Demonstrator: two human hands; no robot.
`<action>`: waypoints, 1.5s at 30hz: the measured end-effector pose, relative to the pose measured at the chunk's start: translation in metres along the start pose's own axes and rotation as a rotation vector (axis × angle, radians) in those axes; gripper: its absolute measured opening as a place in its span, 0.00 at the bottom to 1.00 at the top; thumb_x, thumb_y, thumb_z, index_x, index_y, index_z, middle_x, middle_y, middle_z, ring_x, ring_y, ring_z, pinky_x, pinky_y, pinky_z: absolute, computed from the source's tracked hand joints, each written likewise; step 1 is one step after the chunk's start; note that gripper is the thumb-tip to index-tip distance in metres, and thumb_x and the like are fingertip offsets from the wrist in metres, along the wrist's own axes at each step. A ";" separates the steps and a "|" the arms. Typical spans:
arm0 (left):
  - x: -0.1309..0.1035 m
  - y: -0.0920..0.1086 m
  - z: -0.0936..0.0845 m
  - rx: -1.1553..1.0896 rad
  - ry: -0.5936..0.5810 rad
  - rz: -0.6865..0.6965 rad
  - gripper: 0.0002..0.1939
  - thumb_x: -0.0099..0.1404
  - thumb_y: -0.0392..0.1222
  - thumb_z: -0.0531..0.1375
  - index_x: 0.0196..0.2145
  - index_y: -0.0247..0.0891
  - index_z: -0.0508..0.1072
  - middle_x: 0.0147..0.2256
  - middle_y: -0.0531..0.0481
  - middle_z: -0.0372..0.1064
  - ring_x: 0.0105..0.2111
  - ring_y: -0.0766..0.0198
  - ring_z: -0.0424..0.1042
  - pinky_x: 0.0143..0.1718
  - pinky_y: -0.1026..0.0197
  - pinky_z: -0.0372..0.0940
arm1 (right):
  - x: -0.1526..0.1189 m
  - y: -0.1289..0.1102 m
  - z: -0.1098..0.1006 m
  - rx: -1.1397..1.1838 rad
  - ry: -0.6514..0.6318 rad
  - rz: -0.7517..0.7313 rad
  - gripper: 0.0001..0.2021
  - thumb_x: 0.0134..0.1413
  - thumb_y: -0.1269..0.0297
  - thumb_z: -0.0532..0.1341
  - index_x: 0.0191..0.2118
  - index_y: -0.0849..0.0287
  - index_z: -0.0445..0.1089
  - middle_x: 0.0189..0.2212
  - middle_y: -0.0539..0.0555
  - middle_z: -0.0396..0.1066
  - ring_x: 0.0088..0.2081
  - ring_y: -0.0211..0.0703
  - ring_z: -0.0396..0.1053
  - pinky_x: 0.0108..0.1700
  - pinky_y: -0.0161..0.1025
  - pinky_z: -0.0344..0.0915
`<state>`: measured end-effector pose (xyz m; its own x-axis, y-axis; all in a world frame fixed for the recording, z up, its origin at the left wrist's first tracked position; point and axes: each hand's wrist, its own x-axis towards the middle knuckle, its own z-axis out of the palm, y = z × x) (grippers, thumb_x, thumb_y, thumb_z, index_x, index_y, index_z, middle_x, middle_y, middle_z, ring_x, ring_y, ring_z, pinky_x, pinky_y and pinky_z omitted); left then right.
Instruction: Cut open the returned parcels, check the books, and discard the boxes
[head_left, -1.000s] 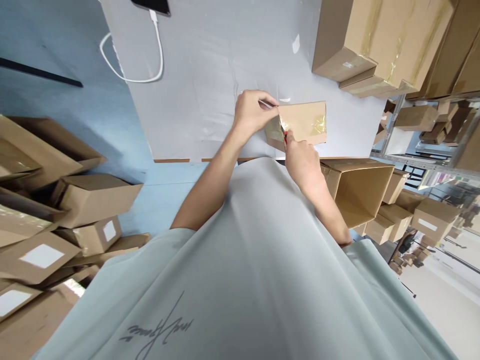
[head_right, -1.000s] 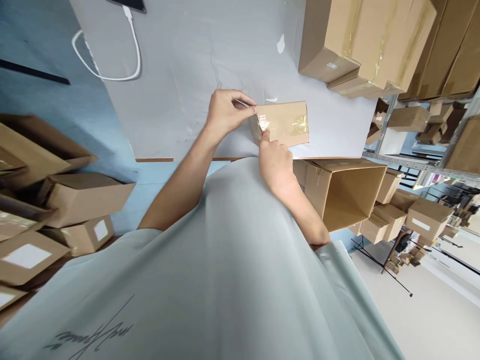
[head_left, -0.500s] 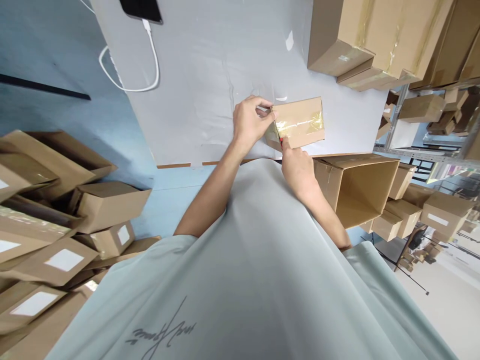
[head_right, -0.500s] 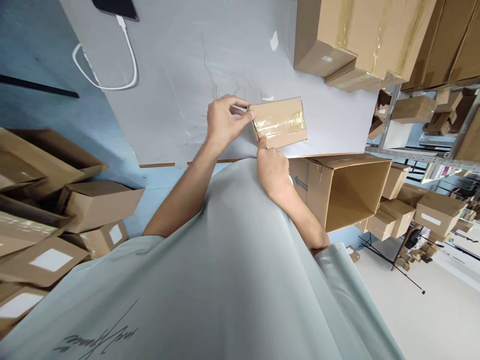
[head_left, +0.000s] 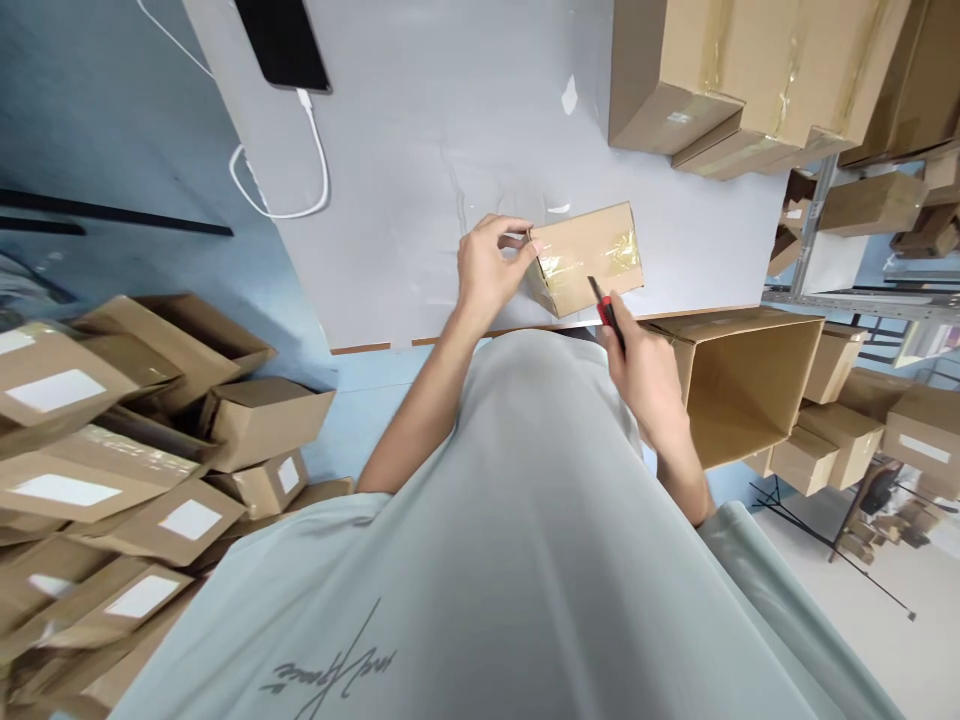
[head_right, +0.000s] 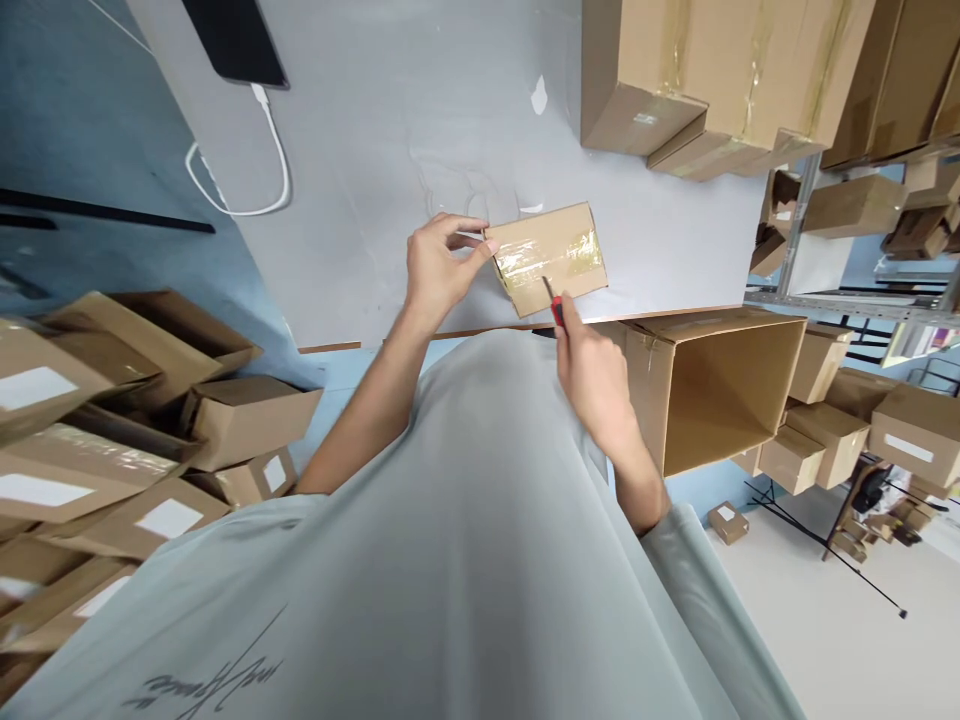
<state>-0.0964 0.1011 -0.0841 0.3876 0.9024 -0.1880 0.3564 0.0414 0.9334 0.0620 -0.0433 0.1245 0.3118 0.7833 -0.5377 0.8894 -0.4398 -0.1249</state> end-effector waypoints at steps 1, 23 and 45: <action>-0.001 0.003 0.000 0.024 0.016 0.006 0.20 0.78 0.63 0.62 0.61 0.55 0.79 0.61 0.47 0.80 0.60 0.46 0.82 0.64 0.39 0.75 | 0.004 0.015 0.000 0.052 0.054 -0.005 0.30 0.82 0.56 0.50 0.81 0.55 0.62 0.45 0.63 0.87 0.43 0.63 0.84 0.48 0.51 0.78; 0.009 0.082 0.104 0.373 0.026 0.122 0.25 0.82 0.67 0.55 0.65 0.56 0.79 0.74 0.48 0.71 0.81 0.41 0.59 0.84 0.27 0.45 | 0.129 0.132 -0.006 0.313 -0.058 -0.275 0.33 0.83 0.45 0.50 0.84 0.48 0.57 0.63 0.63 0.82 0.55 0.64 0.83 0.57 0.54 0.78; 0.011 0.056 0.115 0.446 0.051 0.242 0.32 0.88 0.63 0.39 0.65 0.47 0.76 0.77 0.48 0.67 0.83 0.49 0.55 0.85 0.32 0.46 | 0.107 0.050 -0.018 -0.196 -0.102 -0.009 0.34 0.82 0.72 0.51 0.86 0.64 0.47 0.56 0.70 0.80 0.51 0.56 0.84 0.54 0.46 0.79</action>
<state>0.0259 0.0641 -0.0694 0.4660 0.8837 0.0432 0.5938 -0.3486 0.7252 0.1453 0.0265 0.0753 0.2766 0.7341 -0.6201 0.9432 -0.3308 0.0291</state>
